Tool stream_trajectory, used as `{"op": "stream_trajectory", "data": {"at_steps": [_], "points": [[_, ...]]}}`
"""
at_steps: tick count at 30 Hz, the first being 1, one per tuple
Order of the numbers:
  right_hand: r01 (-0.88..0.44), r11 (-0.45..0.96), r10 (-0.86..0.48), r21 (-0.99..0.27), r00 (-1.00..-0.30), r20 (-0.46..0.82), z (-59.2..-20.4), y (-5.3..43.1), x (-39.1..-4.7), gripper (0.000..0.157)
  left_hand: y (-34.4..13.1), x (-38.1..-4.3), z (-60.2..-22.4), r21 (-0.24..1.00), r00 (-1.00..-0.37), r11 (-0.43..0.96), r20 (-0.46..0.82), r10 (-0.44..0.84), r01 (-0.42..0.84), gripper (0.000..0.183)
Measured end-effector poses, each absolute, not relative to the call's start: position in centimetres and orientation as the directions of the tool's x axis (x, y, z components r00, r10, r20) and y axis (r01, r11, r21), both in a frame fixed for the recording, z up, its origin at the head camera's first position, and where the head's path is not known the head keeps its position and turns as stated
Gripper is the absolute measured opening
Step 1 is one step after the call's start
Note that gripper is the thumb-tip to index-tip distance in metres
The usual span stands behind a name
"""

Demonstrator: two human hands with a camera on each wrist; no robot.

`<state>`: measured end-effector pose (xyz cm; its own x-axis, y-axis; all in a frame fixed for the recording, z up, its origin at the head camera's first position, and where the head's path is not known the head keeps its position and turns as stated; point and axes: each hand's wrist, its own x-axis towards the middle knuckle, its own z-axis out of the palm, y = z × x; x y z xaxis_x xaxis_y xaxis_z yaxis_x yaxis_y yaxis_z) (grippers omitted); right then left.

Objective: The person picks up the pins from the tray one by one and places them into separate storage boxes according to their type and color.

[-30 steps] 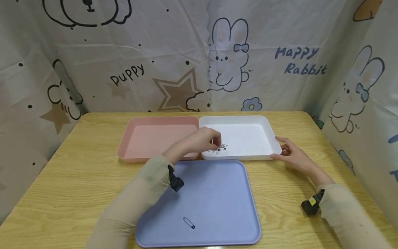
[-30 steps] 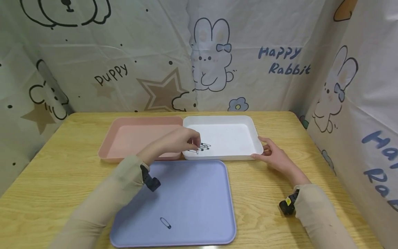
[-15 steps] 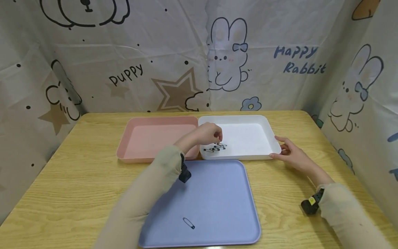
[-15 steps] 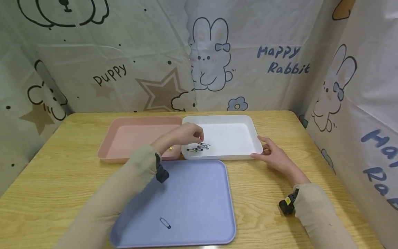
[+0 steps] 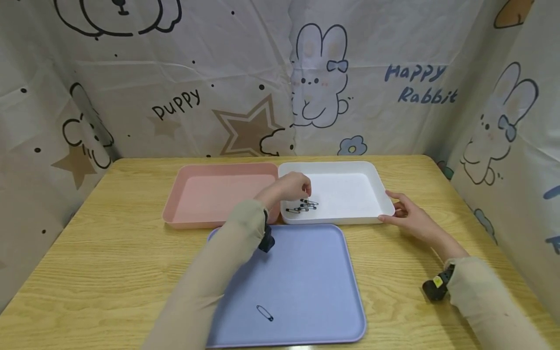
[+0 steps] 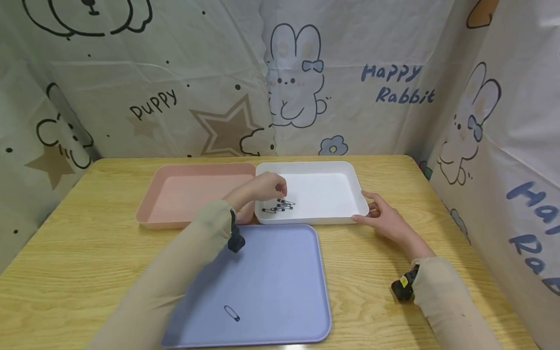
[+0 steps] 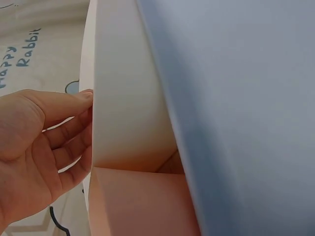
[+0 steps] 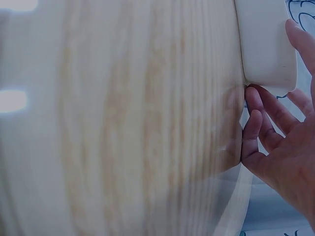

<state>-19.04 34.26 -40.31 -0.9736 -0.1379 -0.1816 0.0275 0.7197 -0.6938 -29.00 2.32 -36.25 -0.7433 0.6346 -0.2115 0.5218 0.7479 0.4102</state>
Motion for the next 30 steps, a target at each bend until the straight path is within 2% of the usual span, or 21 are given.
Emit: {"op": "stream_trajectory", "data": {"at_steps": [11, 18, 30], "points": [[0.019, 0.72, -0.138, -0.693, -0.976, -0.171, -40.3, 34.3, -19.1, 0.087, 2.8, -29.7, -37.2, 0.378, -0.789, 0.8, -0.231, 0.569, 0.466, 0.011], [0.018, 0.719, -0.136, -0.695, -0.977, -0.166, -40.4, 34.3, -19.1, 0.087, 2.8, -29.7, -37.1, 0.377, -0.812, 0.821, -0.236, 0.533, 0.429, 0.019], [0.02, 0.717, -0.138, -0.697, -0.976, -0.17, -40.4, 34.3, -19.1, 0.088, 1.4, -28.3, -35.6, 0.364, -0.802, 0.798, -0.186, 0.567, 0.48, 0.019]]}}
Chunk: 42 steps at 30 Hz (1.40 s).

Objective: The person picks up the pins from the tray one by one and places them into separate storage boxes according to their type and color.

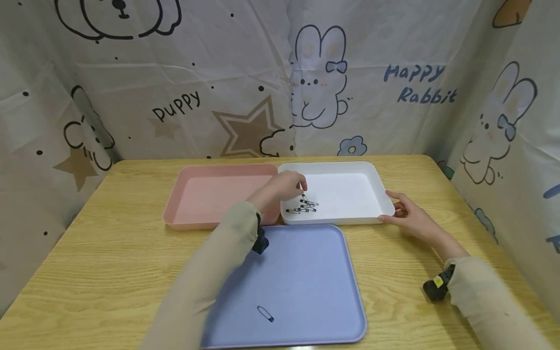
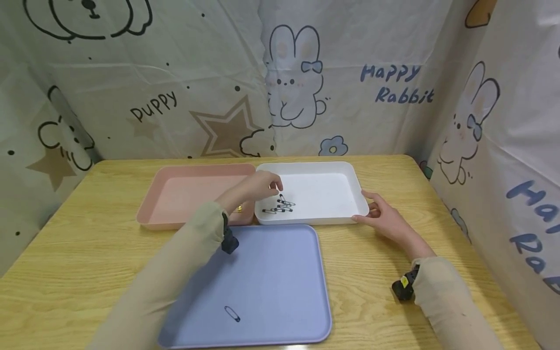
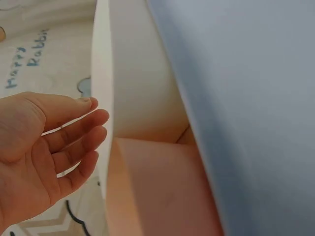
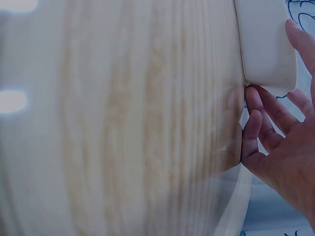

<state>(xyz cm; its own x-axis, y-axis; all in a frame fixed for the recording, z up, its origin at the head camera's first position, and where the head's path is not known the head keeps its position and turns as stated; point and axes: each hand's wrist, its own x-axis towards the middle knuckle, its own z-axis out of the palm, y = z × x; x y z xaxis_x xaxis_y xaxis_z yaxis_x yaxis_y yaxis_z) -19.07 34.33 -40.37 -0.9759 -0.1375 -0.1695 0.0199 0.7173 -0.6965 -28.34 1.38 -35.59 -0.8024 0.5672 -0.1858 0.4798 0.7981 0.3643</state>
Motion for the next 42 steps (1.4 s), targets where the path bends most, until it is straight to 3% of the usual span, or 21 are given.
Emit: {"op": "stream_trajectory", "data": {"at_steps": [30, 42], "points": [[0.008, 0.708, -0.146, -0.706, -0.976, -0.158, -40.5, 34.3, -18.9, 0.087, -4.0, -21.0, -33.5, 0.333, -0.712, 0.67, 0.01, 0.702, 0.664, 0.017], [0.026, 0.708, -0.14, -0.706, -0.974, -0.176, -40.4, 34.1, -19.0, 0.088, -5.9, -18.0, -33.7, 0.37, -0.659, 0.624, -0.041, 0.751, 0.688, 0.015]]}}
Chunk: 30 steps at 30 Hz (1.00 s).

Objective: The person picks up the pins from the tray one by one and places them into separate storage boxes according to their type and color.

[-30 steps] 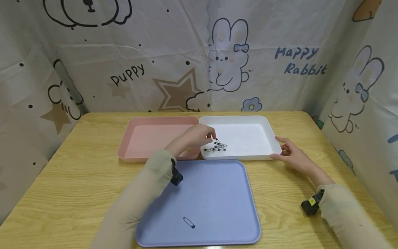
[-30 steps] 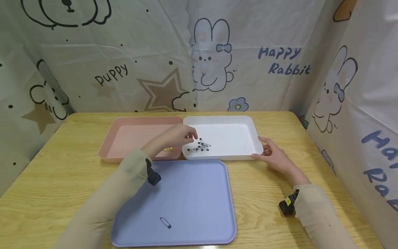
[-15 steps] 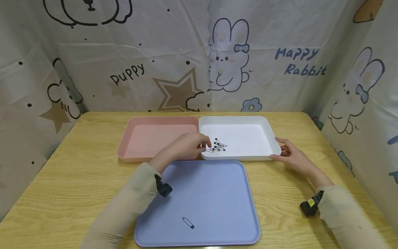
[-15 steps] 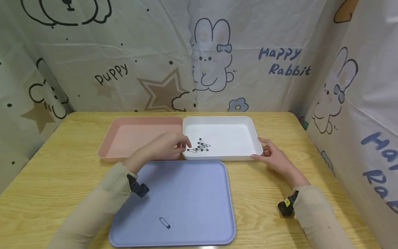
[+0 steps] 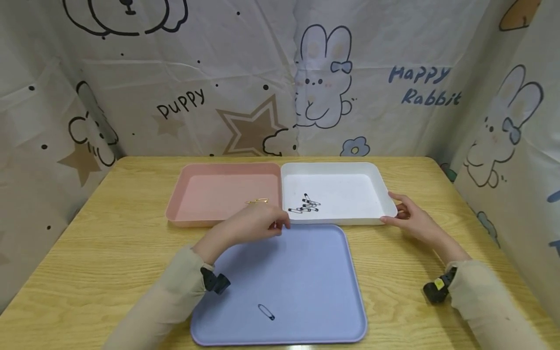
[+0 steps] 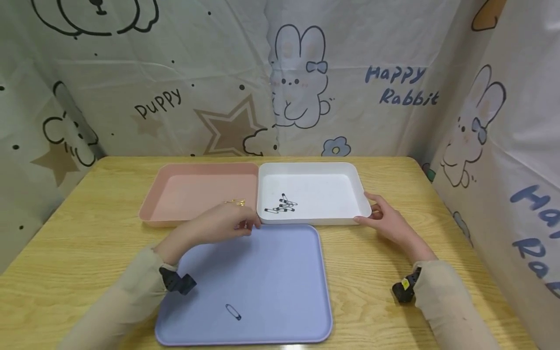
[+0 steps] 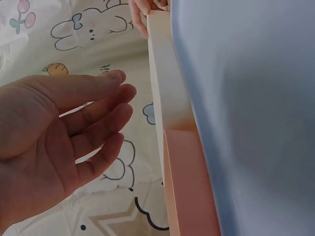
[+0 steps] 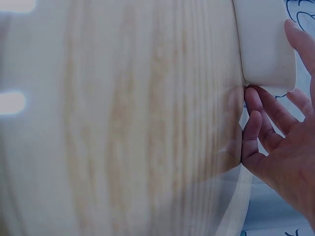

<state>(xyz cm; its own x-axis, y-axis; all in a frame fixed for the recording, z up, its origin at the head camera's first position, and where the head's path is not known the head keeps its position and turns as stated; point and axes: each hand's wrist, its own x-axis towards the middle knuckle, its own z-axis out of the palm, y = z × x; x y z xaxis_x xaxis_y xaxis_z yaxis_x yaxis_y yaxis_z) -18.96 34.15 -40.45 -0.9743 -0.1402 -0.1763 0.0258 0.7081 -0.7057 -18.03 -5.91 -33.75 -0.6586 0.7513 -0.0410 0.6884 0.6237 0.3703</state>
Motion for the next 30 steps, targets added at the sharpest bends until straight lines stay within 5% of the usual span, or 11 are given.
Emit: {"op": "stream_trajectory", "data": {"at_steps": [17, 30], "points": [[0.021, 0.713, -0.138, -0.701, -0.976, -0.17, -40.8, 34.2, -18.9, 0.088, -9.1, -14.5, -35.6, 0.425, -0.592, 0.593, -0.15, 0.792, 0.684, 0.01], [0.027, 0.718, -0.132, -0.696, -0.976, -0.174, -40.7, 34.3, -19.0, 0.089, -8.6, -11.1, -36.5, 0.341, -0.524, 0.575, -0.238, 0.818, 0.743, 0.016]]}}
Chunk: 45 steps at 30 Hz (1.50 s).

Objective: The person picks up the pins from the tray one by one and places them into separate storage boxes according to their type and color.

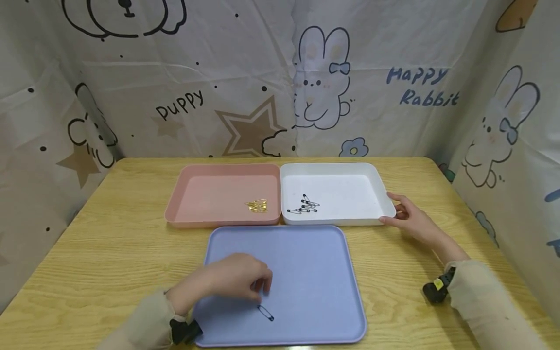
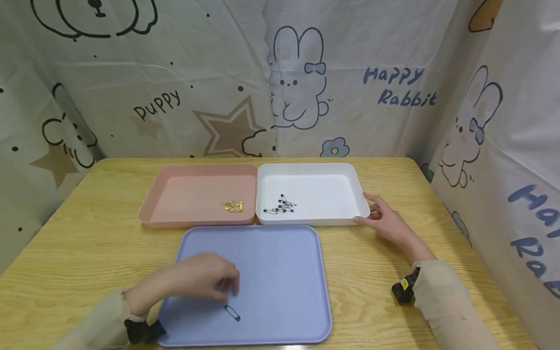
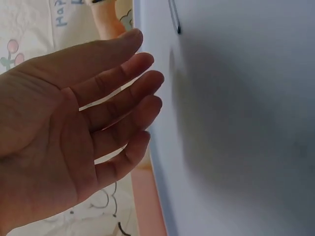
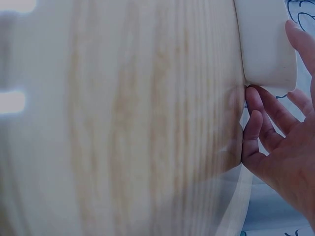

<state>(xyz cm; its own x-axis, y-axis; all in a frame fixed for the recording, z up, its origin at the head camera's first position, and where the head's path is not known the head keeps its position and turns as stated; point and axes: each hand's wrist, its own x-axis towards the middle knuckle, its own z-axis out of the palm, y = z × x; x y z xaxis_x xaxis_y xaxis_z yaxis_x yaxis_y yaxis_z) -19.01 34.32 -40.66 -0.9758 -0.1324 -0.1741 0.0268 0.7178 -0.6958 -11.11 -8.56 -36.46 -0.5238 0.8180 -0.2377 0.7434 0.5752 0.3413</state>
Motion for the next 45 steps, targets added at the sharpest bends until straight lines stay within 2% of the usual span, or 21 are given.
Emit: {"op": "stream_trajectory", "data": {"at_steps": [8, 19, 36, 45], "points": [[0.022, 0.717, -0.138, -0.697, -0.975, -0.174, -40.6, 34.3, -18.9, 0.088, -7.7, -9.5, -37.0, 0.313, -0.462, 0.527, -0.261, 0.848, 0.79, 0.02], [0.001, 0.722, -0.152, -0.692, -0.976, -0.159, -40.5, 34.3, -19.0, 0.086, -6.8, -8.6, -37.2, 0.197, -0.456, 0.506, -0.248, 0.855, 0.84, 0.026], [0.028, 0.712, -0.141, -0.701, -0.973, -0.182, -40.6, 34.4, -19.0, 0.089, -6.6, -9.0, -37.0, 0.234, -0.442, 0.515, -0.301, 0.845, 0.825, 0.028], [0.026, 0.715, -0.139, -0.699, -0.974, -0.178, -40.7, 34.5, -19.0, 0.088, -6.3, -10.0, -36.8, 0.271, -0.437, 0.517, -0.306, 0.846, 0.812, 0.024]]}}
